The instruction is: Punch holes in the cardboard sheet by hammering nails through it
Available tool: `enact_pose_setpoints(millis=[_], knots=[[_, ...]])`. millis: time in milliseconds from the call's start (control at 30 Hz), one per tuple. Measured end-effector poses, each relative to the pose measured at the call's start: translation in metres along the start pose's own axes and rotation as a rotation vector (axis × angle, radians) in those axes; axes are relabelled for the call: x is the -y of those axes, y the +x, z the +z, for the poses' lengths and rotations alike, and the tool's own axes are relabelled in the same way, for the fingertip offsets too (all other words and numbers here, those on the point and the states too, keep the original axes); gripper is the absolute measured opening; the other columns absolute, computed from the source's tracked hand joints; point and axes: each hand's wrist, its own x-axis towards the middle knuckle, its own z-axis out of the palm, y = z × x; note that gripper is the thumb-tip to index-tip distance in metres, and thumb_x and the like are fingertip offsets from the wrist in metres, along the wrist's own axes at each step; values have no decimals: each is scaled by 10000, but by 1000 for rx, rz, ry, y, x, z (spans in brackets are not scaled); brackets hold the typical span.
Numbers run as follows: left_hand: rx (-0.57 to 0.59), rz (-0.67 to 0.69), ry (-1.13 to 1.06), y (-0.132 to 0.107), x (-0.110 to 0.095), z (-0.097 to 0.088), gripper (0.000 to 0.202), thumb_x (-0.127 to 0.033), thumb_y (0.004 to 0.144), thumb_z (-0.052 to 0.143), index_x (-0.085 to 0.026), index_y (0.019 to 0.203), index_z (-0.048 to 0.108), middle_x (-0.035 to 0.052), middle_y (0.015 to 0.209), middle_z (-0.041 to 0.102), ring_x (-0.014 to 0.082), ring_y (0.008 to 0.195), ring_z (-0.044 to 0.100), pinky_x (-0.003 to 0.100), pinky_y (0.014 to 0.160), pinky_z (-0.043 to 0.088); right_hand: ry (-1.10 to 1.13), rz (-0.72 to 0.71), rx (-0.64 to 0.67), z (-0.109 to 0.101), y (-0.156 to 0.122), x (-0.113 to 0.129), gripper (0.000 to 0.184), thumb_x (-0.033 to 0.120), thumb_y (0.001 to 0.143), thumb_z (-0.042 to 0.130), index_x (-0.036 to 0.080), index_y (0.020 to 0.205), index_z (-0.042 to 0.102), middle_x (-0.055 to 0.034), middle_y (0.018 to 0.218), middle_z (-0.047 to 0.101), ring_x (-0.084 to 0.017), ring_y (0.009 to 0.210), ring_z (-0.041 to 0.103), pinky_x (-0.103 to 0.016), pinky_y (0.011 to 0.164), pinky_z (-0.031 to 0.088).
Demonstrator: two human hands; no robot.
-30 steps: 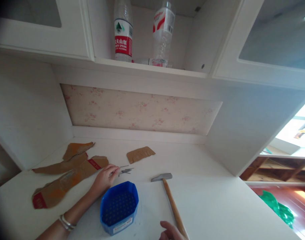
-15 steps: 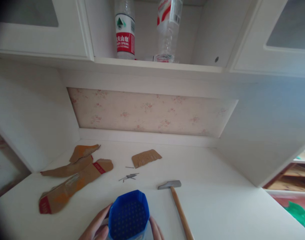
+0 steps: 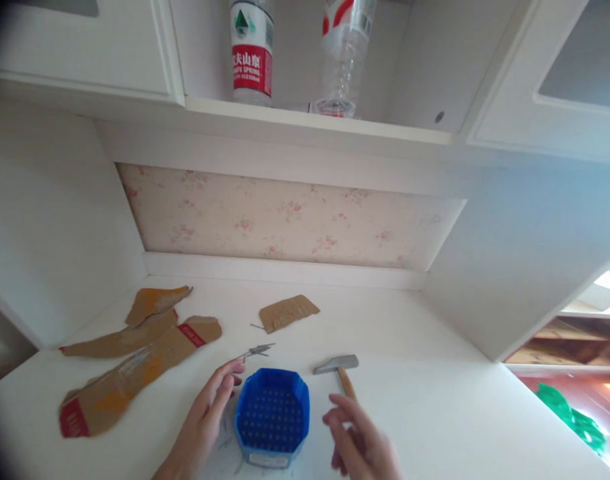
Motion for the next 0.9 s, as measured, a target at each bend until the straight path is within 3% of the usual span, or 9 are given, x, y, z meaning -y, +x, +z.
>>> enact_pose_setpoints(millis=[100, 167, 267, 333, 400, 500, 633, 900], knots=[[-60, 16, -49, 2, 0, -7, 564, -644, 916, 394, -192, 1138, 648, 113, 1171, 664, 274, 1056, 616, 411, 960, 488, -311, -167, 190, 1, 60, 30, 367, 481, 959, 450, 221, 1123, 649, -37, 824, 731, -177, 600, 656, -295, 541, 536], [-87, 4, -81, 4, 2, -11, 563, -650, 907, 417, -183, 1117, 651, 105, 1091, 677, 256, 961, 632, 383, 895, 512, -578, -296, 291, 17, 103, 36, 315, 400, 981, 433, 227, 1116, 659, -49, 946, 741, -211, 808, 693, -376, 779, 554], [-93, -13, -98, 5, 8, -14, 540, -644, 889, 473, -179, 1093, 656, 90, 1016, 685, 234, 866, 639, 355, 830, 522, -701, -356, 412, 53, 155, 23, 366, 332, 891, 640, 201, 1232, 622, -107, 1238, 662, -280, 1075, 638, -497, 967, 473], [-80, -11, -89, 6, 13, -15, 522, -631, 891, 483, -177, 1082, 655, 90, 1011, 686, 236, 870, 640, 351, 815, 519, -770, -408, 490, 75, 179, 10, 397, 333, 936, 609, 187, 1302, 561, -103, 1389, 546, -312, 1236, 536, -567, 1021, 415], [-57, -1, -62, 7, 15, -15, 496, -610, 904, 480, -180, 1086, 648, 93, 1035, 683, 243, 911, 640, 353, 821, 512, -843, -457, 582, 90, 197, 0, 403, 327, 924, 635, 212, 1303, 557, -103, 1414, 521, -308, 1226, 539, -563, 1004, 441], [-33, 52, -9, 11, 17, -17, 432, -564, 926, 479, -197, 1087, 640, 90, 1093, 674, 245, 990, 630, 347, 851, 495, -946, -509, 663, 99, 216, -5, 407, 326, 929, 629, 217, 1312, 548, -103, 1416, 516, -306, 1213, 547, -556, 992, 455], [-31, 108, 54, 14, 14, -19, 374, -517, 944, 475, -215, 1095, 637, 83, 1110, 677, 230, 980, 630, 326, 842, 488, -1044, -576, 686, 96, 226, -4, 405, 337, 930, 626, 210, 1307, 549, -104, 1387, 539, -298, 1182, 571, -542, 967, 479], [28, 216, 141, 7, 10, -13, 298, -464, 943, 487, -240, 1041, 656, 82, 1056, 690, 225, 900, 648, 309, 792, 520, -1083, -599, 515, 78, 208, -10, 312, 308, 946, 608, 199, 1238, 592, -90, 1284, 609, -255, 1074, 630, -482, 897, 533]])
